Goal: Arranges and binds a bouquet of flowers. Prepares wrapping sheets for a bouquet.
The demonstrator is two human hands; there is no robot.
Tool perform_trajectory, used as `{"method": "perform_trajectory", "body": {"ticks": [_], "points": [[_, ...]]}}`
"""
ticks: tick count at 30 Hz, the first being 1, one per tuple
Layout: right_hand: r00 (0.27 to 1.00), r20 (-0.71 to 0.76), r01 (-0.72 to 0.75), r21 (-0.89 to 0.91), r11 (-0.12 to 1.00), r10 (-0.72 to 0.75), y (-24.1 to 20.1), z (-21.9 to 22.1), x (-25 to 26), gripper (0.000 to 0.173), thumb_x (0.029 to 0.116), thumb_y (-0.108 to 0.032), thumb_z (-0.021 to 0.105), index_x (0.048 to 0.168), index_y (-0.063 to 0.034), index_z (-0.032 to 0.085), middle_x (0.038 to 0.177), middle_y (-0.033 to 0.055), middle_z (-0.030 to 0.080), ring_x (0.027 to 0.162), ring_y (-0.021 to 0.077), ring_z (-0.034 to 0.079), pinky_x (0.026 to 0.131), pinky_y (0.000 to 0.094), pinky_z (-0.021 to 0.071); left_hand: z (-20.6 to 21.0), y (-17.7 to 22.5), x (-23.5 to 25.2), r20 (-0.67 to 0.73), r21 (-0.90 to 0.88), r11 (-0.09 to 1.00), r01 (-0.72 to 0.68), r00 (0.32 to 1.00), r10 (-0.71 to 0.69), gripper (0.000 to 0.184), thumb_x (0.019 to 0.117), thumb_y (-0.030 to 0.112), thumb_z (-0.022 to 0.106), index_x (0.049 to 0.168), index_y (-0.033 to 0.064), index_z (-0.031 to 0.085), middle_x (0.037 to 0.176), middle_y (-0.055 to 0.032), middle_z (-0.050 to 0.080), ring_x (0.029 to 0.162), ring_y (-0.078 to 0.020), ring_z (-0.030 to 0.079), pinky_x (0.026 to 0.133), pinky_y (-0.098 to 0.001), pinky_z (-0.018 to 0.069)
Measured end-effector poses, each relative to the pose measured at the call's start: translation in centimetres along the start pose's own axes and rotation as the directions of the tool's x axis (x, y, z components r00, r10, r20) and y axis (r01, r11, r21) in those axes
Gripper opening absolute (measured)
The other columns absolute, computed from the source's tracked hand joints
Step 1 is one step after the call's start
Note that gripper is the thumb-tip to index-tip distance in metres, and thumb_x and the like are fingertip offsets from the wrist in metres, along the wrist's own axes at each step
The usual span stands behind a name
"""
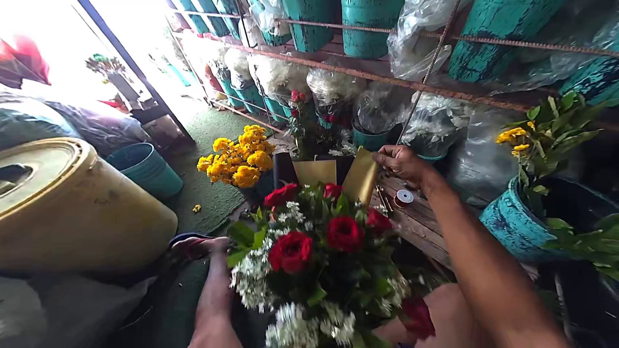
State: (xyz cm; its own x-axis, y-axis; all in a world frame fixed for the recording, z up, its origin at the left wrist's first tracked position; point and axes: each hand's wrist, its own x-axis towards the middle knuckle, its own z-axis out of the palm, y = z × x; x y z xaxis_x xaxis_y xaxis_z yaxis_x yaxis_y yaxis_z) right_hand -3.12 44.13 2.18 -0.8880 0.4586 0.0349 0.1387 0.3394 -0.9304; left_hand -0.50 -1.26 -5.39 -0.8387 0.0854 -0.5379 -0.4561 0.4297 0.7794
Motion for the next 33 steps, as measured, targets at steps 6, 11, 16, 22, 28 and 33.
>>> {"method": "perform_trajectory", "body": {"ticks": [6,11,16,22,28,33], "points": [[0.89,-0.427,-0.138,0.082,0.987,0.16,7.1,2.4,-3.3,0.05,0.1037,-0.056,0.05,0.133,-0.0161,0.058,0.097,0.0071,0.065,0.072,0.0172,0.059,0.064,0.038,0.0527,6.3,-3.9,11.5,0.446,0.153,0.923,-0.353,0.858,0.254,0.036,0.0899,0.011,0.072,0.122,-0.0035,0.065,0.112,-0.0136,0.069,0.104,-0.0158,0.065,0.098,-0.0365,0.0525],[0.955,-0.205,-0.149,0.288,0.946,0.213,12.4,13.9,-13.9,0.037,0.108,-0.023,0.048,0.133,0.0019,0.059,0.122,0.0118,0.069,0.109,0.018,0.068,0.095,0.0382,0.0581,8.2,-3.0,15.1,0.454,-0.34,0.882,-0.326,0.765,0.457,0.052,0.0778,0.011,0.083,0.124,-0.0012,0.062,0.111,-0.0063,0.073,0.105,-0.0144,0.07,0.096,-0.0363,0.0591],[0.99,-0.034,-0.115,0.369,0.922,0.137,13.2,20.5,-16.2,0.048,0.1119,-0.03,0.035,0.138,0.0041,0.057,0.135,0.0124,0.063,0.127,0.0112,0.058,0.112,0.0319,0.0456,8.7,-0.9,14.2,0.442,-0.435,0.861,-0.263,0.771,0.459,0.045,0.077,-0.005,0.08,0.119,-0.0012,0.063,0.105,-0.0056,0.075,0.099,-0.0146,0.071,0.092,-0.0355,0.0608],[0.958,-0.011,-0.239,0.519,0.821,0.286,16.4,23.8,-14.1,0.044,0.1104,-0.032,0.042,0.131,0.0018,0.06,0.117,0.0129,0.068,0.105,0.0175,0.067,0.095,0.0368,0.0568,12.4,-1.4,18.6,0.399,-0.422,0.843,-0.334,0.766,0.504,0.051,0.079,0.0,0.083,0.125,-0.0033,0.061,0.113,-0.0116,0.073,0.107,-0.0205,0.07,0.097,-0.0406,0.0592],[0.864,-0.085,-0.358,0.59,0.724,0.497,22.6,26.4,-11.1,0.036,0.1019,-0.026,0.063,0.13,-0.0033,0.065,0.121,0.0121,0.069,0.108,0.0205,0.067,0.094,0.0421,0.0571,17.8,-4.7,25.5,0.421,-0.356,0.902,-0.243,0.82,0.387,0.049,0.0803,0.006,0.085,0.124,-0.0015,0.063,0.114,-0.0103,0.073,0.108,-0.0196,0.07,0.098,-0.0399,0.0589],[0.842,0.032,-0.386,0.732,0.561,0.538,23.6,26.4,-11.2,0.029,0.1045,-0.019,0.058,0.123,0.0022,0.065,0.116,0.0148,0.069,0.105,0.0229,0.068,0.091,0.0416,0.0585,17.9,-5.0,26.0,0.444,-0.321,0.928,-0.188,0.836,0.323,0.045,0.0809,0.004,0.084,0.121,-0.0007,0.065,0.112,-0.0095,0.074,0.107,-0.0186,0.07,0.098,-0.0389,0.0587]]}}
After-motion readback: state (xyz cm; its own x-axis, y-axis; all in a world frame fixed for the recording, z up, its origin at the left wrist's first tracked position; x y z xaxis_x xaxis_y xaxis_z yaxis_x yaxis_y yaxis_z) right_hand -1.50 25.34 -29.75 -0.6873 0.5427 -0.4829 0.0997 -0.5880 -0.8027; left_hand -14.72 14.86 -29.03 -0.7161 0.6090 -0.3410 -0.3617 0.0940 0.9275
